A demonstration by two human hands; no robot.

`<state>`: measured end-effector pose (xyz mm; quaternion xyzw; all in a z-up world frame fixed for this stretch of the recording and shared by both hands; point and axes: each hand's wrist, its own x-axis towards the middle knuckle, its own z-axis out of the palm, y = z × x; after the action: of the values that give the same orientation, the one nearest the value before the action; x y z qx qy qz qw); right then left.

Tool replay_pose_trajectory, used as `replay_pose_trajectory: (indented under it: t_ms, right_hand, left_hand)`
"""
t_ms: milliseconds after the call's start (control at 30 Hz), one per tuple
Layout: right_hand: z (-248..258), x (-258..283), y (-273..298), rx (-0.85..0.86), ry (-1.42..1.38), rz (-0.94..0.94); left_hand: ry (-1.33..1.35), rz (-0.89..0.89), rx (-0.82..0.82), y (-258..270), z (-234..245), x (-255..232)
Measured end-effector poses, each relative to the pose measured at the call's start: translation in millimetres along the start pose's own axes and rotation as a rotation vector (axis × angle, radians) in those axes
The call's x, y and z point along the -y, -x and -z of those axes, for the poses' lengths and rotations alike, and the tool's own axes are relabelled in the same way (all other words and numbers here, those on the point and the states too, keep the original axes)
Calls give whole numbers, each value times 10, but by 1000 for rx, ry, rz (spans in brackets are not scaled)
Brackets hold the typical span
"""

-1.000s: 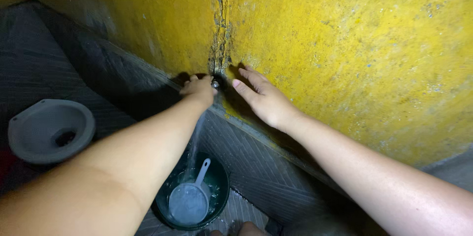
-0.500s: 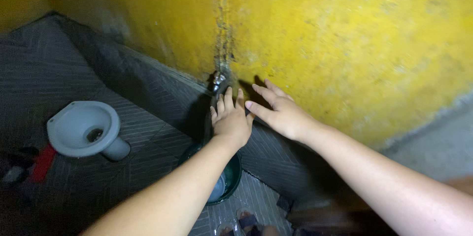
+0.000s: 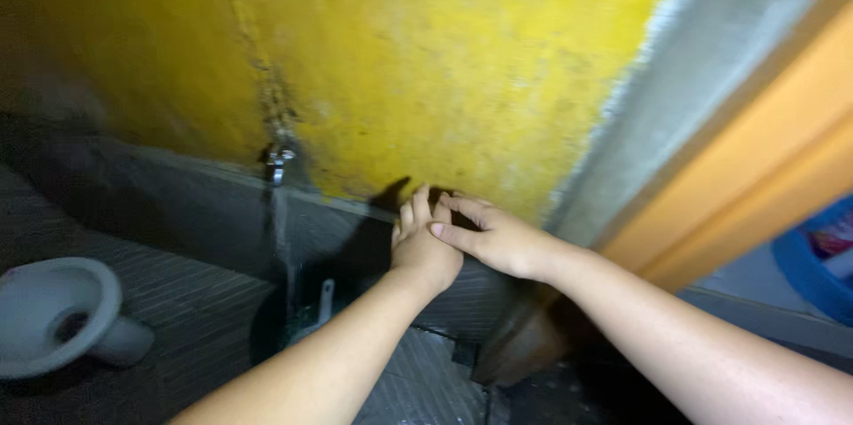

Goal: The person retrieves cleaning solutions, applies them to a toilet bowl, and scrubs the interior surfaces with a long-handled brush.

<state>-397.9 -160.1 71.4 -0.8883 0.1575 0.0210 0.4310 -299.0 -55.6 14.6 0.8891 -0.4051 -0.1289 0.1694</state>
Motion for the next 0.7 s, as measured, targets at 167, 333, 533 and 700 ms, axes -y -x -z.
replay_pose_trajectory:
  t_ms: [167,333,533,700]
  right_hand:
    - [252,-530,492,51,-85,55]
    - [445,-1137,971,119,-122,197]
    - [592,-1407,1555,208,3,194]
    - [662,-1243,1623,274,38,198]
  left_hand:
    - [25,4,18,61,-425,-608]
    - [155,190,-50,373,-764,-1216]
    - [264,335,-267,987,-1068,-1597]
    - [343,473,-274,1278,-1034,-1753]
